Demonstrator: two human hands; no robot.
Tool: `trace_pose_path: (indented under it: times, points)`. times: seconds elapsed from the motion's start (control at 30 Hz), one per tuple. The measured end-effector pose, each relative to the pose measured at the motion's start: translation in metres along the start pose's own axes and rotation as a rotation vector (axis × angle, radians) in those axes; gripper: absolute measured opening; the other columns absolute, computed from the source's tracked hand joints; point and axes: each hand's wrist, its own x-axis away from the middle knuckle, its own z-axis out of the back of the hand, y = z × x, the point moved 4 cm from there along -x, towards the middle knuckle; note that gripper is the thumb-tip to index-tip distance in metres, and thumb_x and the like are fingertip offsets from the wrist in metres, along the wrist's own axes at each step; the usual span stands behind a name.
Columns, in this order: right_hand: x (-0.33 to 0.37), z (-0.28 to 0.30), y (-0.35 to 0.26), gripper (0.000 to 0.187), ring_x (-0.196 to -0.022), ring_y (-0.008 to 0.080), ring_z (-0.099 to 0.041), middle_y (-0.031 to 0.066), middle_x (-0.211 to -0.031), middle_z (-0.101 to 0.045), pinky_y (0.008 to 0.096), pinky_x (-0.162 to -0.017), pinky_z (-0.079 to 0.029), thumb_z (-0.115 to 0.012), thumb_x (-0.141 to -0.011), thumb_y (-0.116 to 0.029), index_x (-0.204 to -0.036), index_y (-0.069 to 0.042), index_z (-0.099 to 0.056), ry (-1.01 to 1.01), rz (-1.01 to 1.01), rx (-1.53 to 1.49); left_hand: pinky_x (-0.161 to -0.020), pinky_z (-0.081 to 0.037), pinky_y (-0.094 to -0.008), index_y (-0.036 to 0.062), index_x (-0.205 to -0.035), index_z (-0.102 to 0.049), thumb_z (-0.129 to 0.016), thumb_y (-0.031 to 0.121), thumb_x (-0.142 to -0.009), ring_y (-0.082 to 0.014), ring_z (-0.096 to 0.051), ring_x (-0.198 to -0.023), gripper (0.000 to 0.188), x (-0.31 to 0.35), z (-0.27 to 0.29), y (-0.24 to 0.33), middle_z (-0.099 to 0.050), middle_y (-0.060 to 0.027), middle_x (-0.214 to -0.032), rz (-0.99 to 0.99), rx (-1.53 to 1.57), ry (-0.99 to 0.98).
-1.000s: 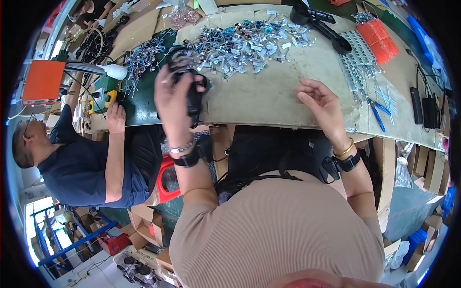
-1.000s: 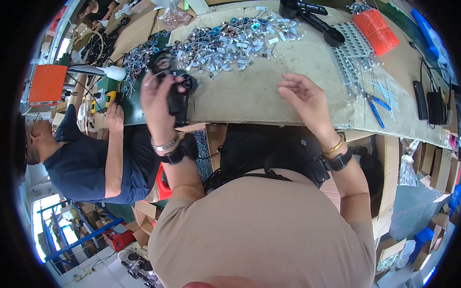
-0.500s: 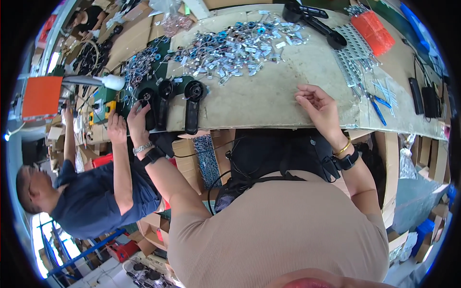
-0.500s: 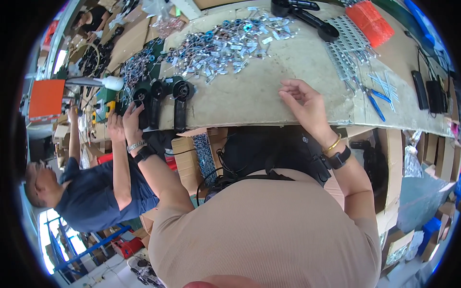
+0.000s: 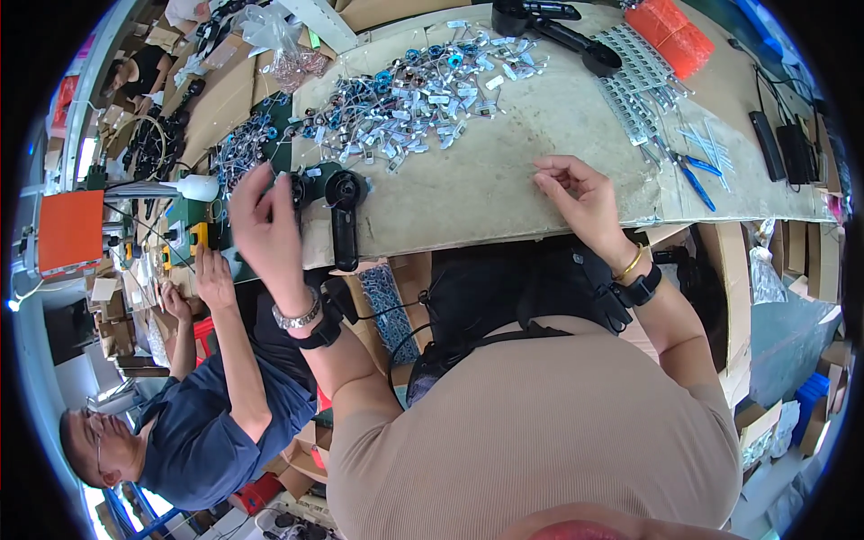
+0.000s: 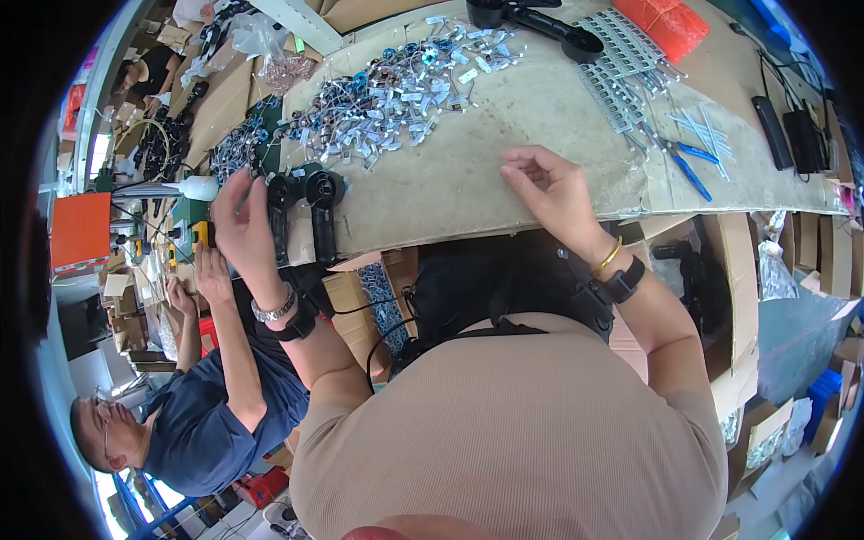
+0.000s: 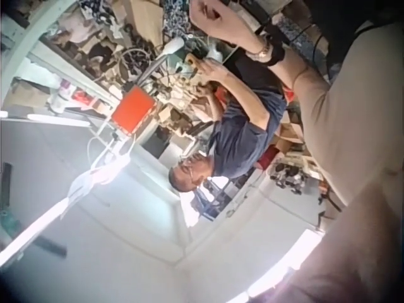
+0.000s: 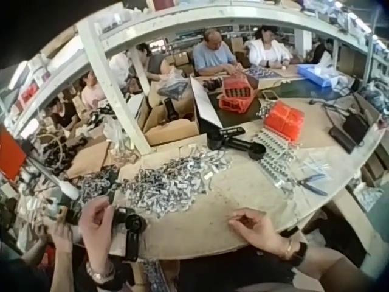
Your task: The person assembles a handheld device by picking up a plastic housing and inserting a wire harness into it. They press the wires into the internal channels, fit a small component into the head, and then set the unit aside to repeat the process with another housing.
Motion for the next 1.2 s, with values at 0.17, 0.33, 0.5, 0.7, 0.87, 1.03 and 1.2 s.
trace_pose_path:
  times: [0.17,0.33,0.5,0.7,0.87,1.03,1.2]
  points:
    - [-0.005,-0.001,0.004,0.025,-0.093,0.0074,-0.066,0.0031,-0.105,-0.073,0.0226,-0.085,-0.053,-0.068,-0.101,-0.005,-0.126,0.002,-0.069,-0.002,0.008,-0.046,-0.079,-0.058,-0.0327,0.0016,-0.116,-0.073,-0.076,0.011,-0.094,-0.0204,-0.071,-0.098,0.024,-0.032,-0.075,0.043,-0.071,-0.0119,-0.113,-0.009,0.212,-0.338]
    - [0.003,0.006,-0.002,0.019,-0.09,0.0073,-0.067,0.0023,-0.1,-0.074,0.0238,-0.081,-0.054,-0.068,-0.102,-0.006,-0.118,0.002,-0.071,0.016,0.022,-0.041,-0.083,-0.058,-0.0396,0.0007,-0.11,-0.074,-0.07,0.016,-0.095,-0.0357,-0.072,-0.099,0.022,-0.068,-0.145,0.057,-0.073,-0.0226,-0.104,-0.309,-0.072,-0.444]
    - [0.006,0.001,-0.004,0.015,-0.087,0.0073,-0.066,0.0021,-0.096,-0.073,0.0238,-0.078,-0.055,-0.069,-0.102,-0.007,-0.112,0.003,-0.072,0.016,0.071,-0.066,-0.09,-0.054,-0.0494,0.0067,-0.112,-0.076,-0.069,0.019,-0.092,-0.0403,-0.069,-0.102,0.025,-0.068,-0.205,-0.015,-0.073,-0.0198,-0.106,-0.326,-0.261,-0.495]
    - [0.008,0.011,-0.002,0.016,-0.088,0.0078,-0.068,0.0038,-0.098,-0.075,0.0258,-0.079,-0.056,-0.072,-0.099,-0.009,-0.111,0.001,-0.074,-0.016,0.005,-0.217,-0.081,-0.052,-0.0504,0.0091,-0.102,-0.076,-0.069,0.018,-0.09,-0.036,-0.07,-0.095,0.017,-0.061,-0.218,0.02,-0.073,-0.0144,-0.097,-0.332,-0.528,-0.495]
    - [0.003,0.007,-0.002,0.016,-0.088,0.008,-0.068,0.0038,-0.097,-0.076,0.0258,-0.079,-0.056,-0.07,-0.1,-0.008,-0.112,0.002,-0.074,-0.036,0.045,-0.169,-0.079,-0.051,-0.0485,0.009,-0.096,-0.074,-0.072,0.017,-0.088,-0.0341,-0.071,-0.088,0.011,-0.065,-0.204,0.025,-0.072,-0.0123,-0.094,-0.309,-0.637,-0.439]
    - [0.002,0.007,-0.001,0.017,-0.087,0.0088,-0.069,0.0037,-0.095,-0.076,0.0258,-0.079,-0.056,-0.07,-0.1,-0.007,-0.114,0.002,-0.073,-0.042,0.062,-0.18,-0.076,-0.054,-0.0413,0.0052,-0.094,-0.07,-0.071,0.007,-0.088,-0.0301,-0.069,-0.081,0.006,-0.062,-0.16,0.069,-0.071,-0.0117,-0.093,-0.266,-0.174,-0.274]
    - [0.002,0.008,0.004,0.02,-0.091,0.011,-0.071,0.0052,-0.101,-0.075,0.0255,-0.082,-0.057,-0.069,-0.101,-0.007,-0.12,0.001,-0.071,-0.049,-0.004,-0.234,-0.077,-0.053,-0.0258,0.0037,-0.099,-0.071,-0.071,0.0,-0.093,-0.0116,-0.068,-0.088,0.008,-0.002,-0.129,0.117,-0.073,-0.0053,-0.1,-0.166,0.421,-0.501]
